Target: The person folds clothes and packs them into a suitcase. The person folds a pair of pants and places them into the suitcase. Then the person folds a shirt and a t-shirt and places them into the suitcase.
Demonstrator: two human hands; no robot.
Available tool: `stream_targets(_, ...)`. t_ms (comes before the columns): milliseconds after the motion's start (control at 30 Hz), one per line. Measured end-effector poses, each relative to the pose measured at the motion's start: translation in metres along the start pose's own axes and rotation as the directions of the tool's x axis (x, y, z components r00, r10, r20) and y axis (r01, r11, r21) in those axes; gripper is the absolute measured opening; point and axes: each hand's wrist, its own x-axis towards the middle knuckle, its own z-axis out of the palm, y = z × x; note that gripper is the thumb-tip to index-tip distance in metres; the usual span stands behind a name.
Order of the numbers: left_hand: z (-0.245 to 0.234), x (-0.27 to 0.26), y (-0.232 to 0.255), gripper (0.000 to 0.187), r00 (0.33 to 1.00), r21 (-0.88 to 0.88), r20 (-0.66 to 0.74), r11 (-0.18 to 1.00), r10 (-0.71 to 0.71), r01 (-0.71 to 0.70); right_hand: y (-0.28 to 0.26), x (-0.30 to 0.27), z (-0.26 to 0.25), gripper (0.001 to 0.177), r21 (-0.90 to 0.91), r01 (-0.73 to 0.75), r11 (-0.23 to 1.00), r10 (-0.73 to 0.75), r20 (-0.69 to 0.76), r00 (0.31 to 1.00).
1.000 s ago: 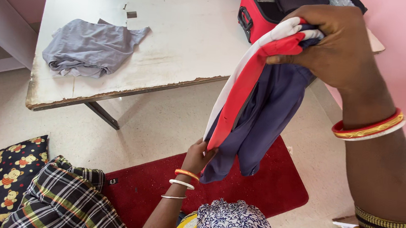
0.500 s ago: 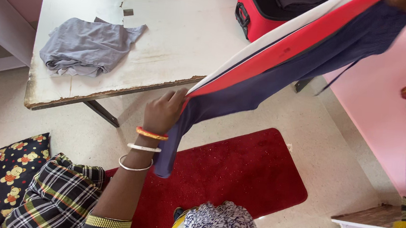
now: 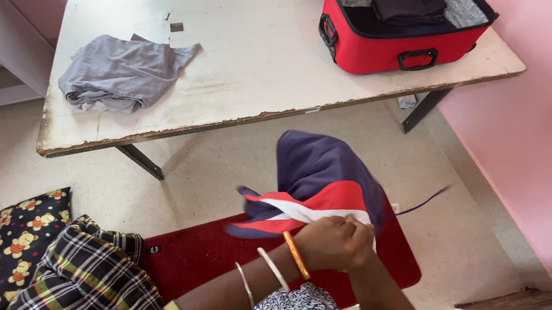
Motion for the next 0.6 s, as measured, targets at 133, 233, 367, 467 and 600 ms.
stream_targets(133,-0.009,-0.003,0.017,0.021,0.992,-0.309,-0.028,0.945,-0.120,0.105,0.013,-0.007,-0.010,0.024,0.144,-0.025,0.989,0.038,-0.082,0.996)
stream_targets(233,-0.026,-0.032,-0.003,0.034,0.878,-0.548,-0.083,0.758,-0.471,0.354,0.011,-0.003,-0.020,0.024,0.269,-0.028,0.963,0.059,-0.109,0.992)
stream_targets(367,-0.018,-0.078,-0.066,0.037,0.368,-0.724,0.078,0.201,-0.926,0.660,-0.005,0.006,-0.028,0.024,0.345,-0.099,0.934,0.071,0.092,0.993)
stream_targets(467,0.004,-0.101,-0.102,0.039,0.275,-0.817,0.479,-0.309,-0.834,0.487,-0.009,0.010,-0.010,0.025,0.286,-0.226,0.931,0.114,0.359,0.926)
stream_targets(600,0.019,-0.124,-0.102,0.044,0.388,-0.847,0.464,-0.271,-0.797,0.457,-0.013,0.013,-0.001,0.026,0.343,-0.228,0.911,0.104,0.345,0.933)
